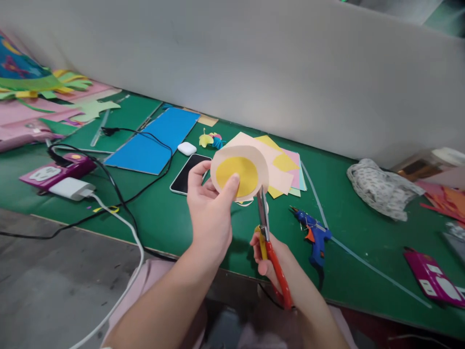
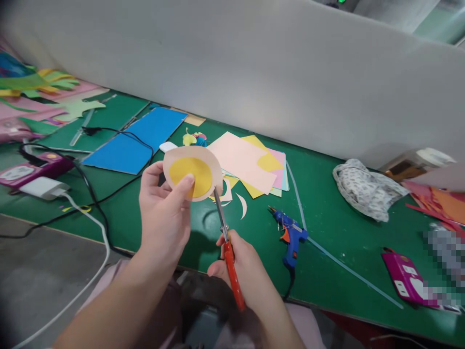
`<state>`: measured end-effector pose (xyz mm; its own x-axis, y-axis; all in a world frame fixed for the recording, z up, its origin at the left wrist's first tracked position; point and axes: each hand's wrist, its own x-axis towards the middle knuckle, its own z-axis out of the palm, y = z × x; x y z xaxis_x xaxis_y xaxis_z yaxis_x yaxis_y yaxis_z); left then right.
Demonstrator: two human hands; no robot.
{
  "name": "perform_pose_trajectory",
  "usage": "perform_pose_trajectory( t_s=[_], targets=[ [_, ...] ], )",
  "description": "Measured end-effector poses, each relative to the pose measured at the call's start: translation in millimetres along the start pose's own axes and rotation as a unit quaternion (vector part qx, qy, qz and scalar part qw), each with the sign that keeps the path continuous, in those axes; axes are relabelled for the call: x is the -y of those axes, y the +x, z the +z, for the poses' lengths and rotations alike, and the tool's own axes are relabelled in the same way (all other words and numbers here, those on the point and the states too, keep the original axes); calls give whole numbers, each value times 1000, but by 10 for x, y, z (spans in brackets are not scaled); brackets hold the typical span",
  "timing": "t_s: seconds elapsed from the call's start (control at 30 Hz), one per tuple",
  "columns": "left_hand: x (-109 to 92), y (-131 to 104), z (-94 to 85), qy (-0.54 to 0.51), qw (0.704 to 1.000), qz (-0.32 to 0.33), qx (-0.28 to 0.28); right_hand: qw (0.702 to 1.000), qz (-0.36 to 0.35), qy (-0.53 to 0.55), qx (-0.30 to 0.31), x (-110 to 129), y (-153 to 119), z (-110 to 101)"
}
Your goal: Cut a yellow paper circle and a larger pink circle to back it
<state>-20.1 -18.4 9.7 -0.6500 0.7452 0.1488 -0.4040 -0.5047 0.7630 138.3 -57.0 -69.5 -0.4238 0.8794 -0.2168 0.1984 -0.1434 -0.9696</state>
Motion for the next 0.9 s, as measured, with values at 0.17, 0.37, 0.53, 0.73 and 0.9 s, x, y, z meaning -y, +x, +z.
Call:
perform_pose_trajectory(
  t_s=[0.17,0.37,0.53,0.73,0.9],
  targets=[
    [71,-80,23,12,1000,8,14,999,-22,31,1,16,25,30],
    [116,-161,43,43,999,-10,17,998,-49,38,-23,83,11,65],
    [147,-197,49,71,997,-13,27,998,-58,2,-25,101,31,95],
    [161,-201,59,38,999,-18,25,997,-61,34,-29,71,62,158],
    [166,-204,56,26,999,-5,25,996,-85,31,-18,9,64,150]
  ],
)
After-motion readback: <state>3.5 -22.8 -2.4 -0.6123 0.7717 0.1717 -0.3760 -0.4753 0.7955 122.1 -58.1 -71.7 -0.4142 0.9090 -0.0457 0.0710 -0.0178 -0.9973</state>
